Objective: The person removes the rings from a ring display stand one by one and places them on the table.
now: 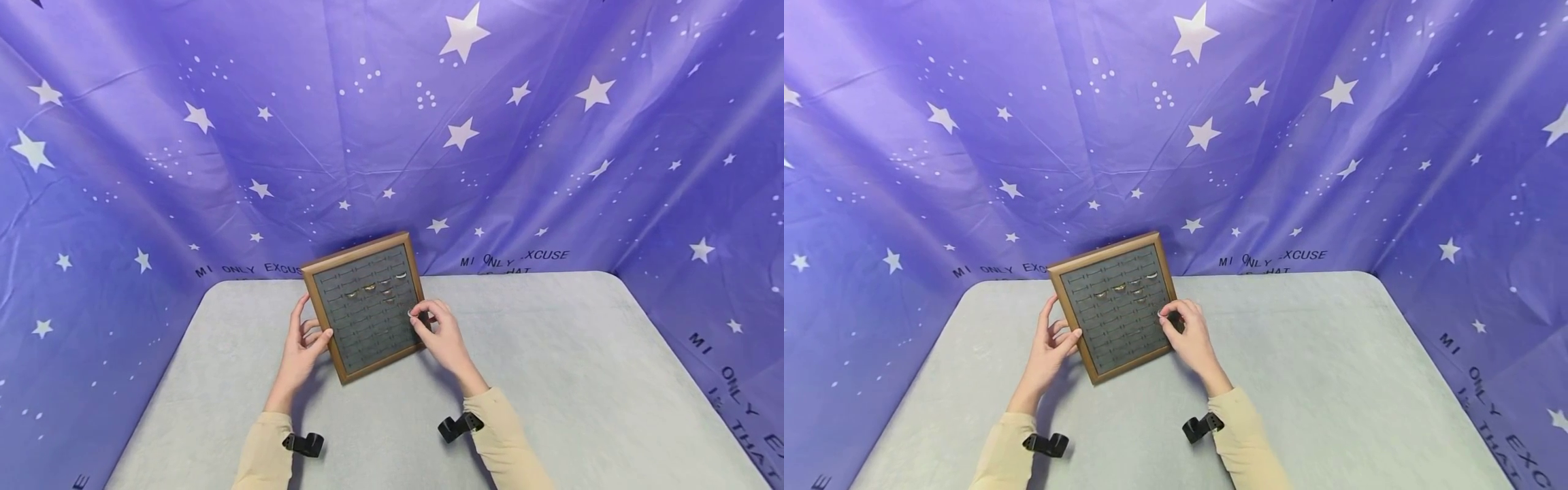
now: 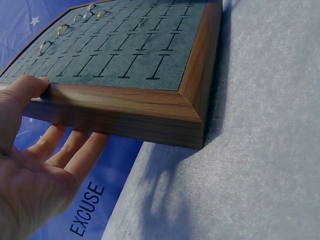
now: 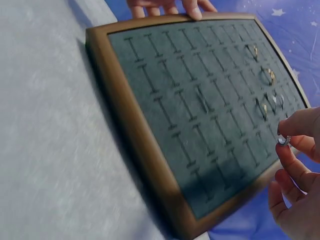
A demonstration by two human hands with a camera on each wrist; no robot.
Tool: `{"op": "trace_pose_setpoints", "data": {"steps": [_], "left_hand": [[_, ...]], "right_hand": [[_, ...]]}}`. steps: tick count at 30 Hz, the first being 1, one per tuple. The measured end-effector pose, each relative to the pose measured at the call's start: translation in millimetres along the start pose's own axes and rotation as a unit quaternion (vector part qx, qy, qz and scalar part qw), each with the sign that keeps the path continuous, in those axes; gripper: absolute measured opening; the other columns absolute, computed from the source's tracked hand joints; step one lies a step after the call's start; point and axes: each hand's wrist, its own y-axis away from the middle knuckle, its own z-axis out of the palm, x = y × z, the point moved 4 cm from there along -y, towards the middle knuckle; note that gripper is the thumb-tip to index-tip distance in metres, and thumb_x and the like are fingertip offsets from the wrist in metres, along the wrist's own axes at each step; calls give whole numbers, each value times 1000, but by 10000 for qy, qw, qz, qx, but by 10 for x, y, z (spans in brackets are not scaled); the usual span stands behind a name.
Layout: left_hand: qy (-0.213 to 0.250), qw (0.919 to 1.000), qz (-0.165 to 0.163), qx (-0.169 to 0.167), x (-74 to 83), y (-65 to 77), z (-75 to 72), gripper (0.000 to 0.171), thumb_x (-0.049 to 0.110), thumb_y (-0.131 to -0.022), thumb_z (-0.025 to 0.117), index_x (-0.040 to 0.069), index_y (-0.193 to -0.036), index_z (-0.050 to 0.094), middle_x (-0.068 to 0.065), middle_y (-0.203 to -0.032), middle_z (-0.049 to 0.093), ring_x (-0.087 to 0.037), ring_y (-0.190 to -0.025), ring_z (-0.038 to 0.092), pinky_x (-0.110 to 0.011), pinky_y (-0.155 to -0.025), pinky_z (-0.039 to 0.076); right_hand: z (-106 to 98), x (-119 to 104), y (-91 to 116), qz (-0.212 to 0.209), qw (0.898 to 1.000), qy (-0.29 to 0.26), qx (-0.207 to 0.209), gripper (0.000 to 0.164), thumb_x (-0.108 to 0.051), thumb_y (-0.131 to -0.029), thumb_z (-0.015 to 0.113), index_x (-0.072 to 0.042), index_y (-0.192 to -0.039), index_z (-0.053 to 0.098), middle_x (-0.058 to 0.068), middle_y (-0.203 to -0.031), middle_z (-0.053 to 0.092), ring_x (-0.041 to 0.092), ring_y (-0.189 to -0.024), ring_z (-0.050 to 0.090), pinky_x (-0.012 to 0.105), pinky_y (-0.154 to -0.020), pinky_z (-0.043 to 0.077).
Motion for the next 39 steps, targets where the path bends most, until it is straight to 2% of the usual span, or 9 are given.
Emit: {"op": "trace_pose_setpoints", "data": {"steps": [4, 9, 16, 21, 24, 28, 33, 39], "left_hand": [[31, 10000, -12, -21, 6, 2, -3, 80, -7, -91, 60, 10, -154, 15, -22, -104, 49, -16, -78, 63, -24, -62, 54], [108, 9999, -1, -15, -18, -3, -14, 80, -8, -91, 60, 10, -154, 15, -24, -104, 48, -16, -77, 62, -24, -61, 54], [105, 9997, -239, -9, -193, -40, -53, 83, -5, -91, 62, 20, -155, 17, -21, -108, 51, -17, -80, 64, -32, -66, 57], [37, 10000, -79, -24, -76, -18, -27, 81, -5, -91, 62, 15, -155, 17, -25, -107, 51, -19, -81, 65, -36, -66, 57], [-48, 10000, -31, -5, -22, -5, -11, 80, -6, -91, 62, 11, -154, 17, -24, -104, 50, -19, -81, 65, -33, -66, 57], [-122, 9999, -49, 78, -5, 5, -10, 80, -8, -90, 63, 9, -154, 18, -22, -100, 50, -18, -81, 65, -27, -64, 56], [-232, 9996, -14, 129, 5, 9, -17, 81, -8, -89, 64, 10, -154, 19, -19, -98, 51, -19, -81, 65, -35, -65, 57], [-290, 9995, 59, 117, 16, 4, -16, 81, -8, -89, 64, 10, -154, 19, -19, -99, 51, -20, -82, 64, -29, -64, 56]], "right_hand": [[-71, 95, 51, 109, 9999, 87, 79, 10, 2, -85, 69, -7, -90, 67, 6, -98, 64, 30, -98, 51, 45, -78, 44], [-126, 175, 106, 162, 9997, 171, 84, 8, 2, -85, 68, -4, -90, 67, 8, -98, 64, 31, -98, 51, 45, -77, 45], [-232, 377, 222, 597, 9969, 510, -36, 10, 4, -84, 69, -5, -89, 67, 10, -100, 63, 27, -99, 51, 42, -79, 47], [-328, 511, 264, 739, 9950, 655, -130, 9, 2, -83, 68, -5, -89, 66, 12, -101, 63, 30, -101, 51, 44, -80, 45], [-386, 571, 278, 695, 9947, 746, -105, 9, 3, -82, 69, -4, -88, 66, 12, -99, 64, 32, -99, 53, 44, -77, 45], [-465, 645, 293, 779, 9930, 893, -25, 10, 5, -81, 70, -3, -87, 67, 13, -98, 64, 33, -94, 55, 40, -72, 43], [-560, 720, 297, 913, 9903, 1047, 75, 9, 7, -81, 69, 0, -87, 67, 16, -97, 64, 32, -92, 54, 33, -71, 41], [-660, 802, 280, 985, 9872, 1236, 206, 6, 6, -81, 69, 6, -86, 65, 18, -94, 63, 31, -87, 54, 38, -74, 41]]}}
